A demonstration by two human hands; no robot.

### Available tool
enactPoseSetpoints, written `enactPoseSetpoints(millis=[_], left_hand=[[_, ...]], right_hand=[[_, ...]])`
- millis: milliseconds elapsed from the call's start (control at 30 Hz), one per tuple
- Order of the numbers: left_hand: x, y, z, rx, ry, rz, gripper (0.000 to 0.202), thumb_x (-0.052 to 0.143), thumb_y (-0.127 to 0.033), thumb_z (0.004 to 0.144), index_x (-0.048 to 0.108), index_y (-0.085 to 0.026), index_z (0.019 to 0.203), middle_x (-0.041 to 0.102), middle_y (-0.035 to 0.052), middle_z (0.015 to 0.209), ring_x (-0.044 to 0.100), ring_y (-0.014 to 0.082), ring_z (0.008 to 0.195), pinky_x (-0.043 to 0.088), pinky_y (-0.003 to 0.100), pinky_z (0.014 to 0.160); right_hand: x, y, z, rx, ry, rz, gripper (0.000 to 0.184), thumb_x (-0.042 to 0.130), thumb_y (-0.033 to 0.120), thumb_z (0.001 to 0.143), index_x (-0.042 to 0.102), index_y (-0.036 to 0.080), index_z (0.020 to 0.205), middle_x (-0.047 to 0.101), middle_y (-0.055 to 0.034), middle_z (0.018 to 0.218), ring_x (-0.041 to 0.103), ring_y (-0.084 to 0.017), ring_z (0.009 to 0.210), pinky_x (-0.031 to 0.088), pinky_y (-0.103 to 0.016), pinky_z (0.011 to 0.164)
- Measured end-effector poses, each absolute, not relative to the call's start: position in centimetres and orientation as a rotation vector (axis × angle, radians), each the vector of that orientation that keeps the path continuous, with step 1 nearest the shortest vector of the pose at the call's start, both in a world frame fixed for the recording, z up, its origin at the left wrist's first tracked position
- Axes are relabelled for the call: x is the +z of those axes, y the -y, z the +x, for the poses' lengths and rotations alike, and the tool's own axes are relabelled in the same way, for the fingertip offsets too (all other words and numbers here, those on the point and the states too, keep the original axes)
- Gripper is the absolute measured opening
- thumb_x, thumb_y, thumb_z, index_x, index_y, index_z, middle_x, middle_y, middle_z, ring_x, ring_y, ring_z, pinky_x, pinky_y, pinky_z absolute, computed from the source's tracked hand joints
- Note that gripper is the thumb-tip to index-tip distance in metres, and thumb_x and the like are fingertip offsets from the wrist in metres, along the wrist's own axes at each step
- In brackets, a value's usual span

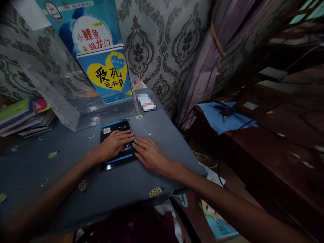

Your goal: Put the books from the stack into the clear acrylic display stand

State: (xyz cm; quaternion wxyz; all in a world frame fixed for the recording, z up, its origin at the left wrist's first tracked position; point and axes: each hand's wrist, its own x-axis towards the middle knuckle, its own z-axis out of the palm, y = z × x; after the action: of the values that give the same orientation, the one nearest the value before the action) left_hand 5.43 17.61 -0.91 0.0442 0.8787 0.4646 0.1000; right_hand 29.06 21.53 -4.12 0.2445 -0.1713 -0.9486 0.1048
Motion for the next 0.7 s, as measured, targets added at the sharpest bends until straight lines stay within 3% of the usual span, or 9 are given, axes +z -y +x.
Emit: enactPoseSetpoints(millis=[267,400,567,700], left_hand=[[-0.4,-15.7,6.6,0.282,-1.362,2.698,0.044,0.037,-0.014,0.099,0.052,-0.021,0.140,0.056,0.0076,0.146,0.044,0.0218,0.142,0.035,0.046,0.112],[-0.5,-14.8,7.0,0.251,-1.359,2.688,0.042,0.038,-0.031,0.104,0.049,-0.021,0.143,0.053,0.0098,0.149,0.041,0.0224,0.144,0.031,0.047,0.116],[-0.7,-13.8,7.2,0.205,-1.326,2.719,0.075,0.046,-0.063,0.096,0.035,-0.015,0.152,0.041,0.0165,0.157,0.032,0.0274,0.149,0.023,0.050,0.122],[-0.6,-13.8,7.3,0.172,-1.375,2.722,0.073,0.049,-0.060,0.096,0.035,-0.013,0.151,0.039,0.0183,0.157,0.031,0.0279,0.150,0.023,0.050,0.122]], right_hand=[[-3.5,-19.5,30.8,0.315,2.632,-0.437,0.036,0.049,0.024,0.100,0.063,0.011,0.130,0.063,-0.0187,0.136,0.054,-0.029,0.133,0.048,-0.052,0.108],[-3.4,-18.8,31.6,0.356,2.669,-0.461,0.043,0.060,0.034,0.096,0.061,0.015,0.134,0.061,-0.0176,0.139,0.052,-0.030,0.135,0.045,-0.056,0.109],[-3.5,-18.7,31.4,0.252,2.631,-0.477,0.033,0.064,0.032,0.094,0.068,0.018,0.124,0.070,-0.0138,0.128,0.060,-0.028,0.127,0.049,-0.050,0.105],[-3.5,-19.3,30.8,0.171,2.597,-0.485,0.023,0.062,0.025,0.095,0.071,0.022,0.116,0.075,-0.0084,0.117,0.065,-0.024,0.116,0.053,-0.042,0.097]])
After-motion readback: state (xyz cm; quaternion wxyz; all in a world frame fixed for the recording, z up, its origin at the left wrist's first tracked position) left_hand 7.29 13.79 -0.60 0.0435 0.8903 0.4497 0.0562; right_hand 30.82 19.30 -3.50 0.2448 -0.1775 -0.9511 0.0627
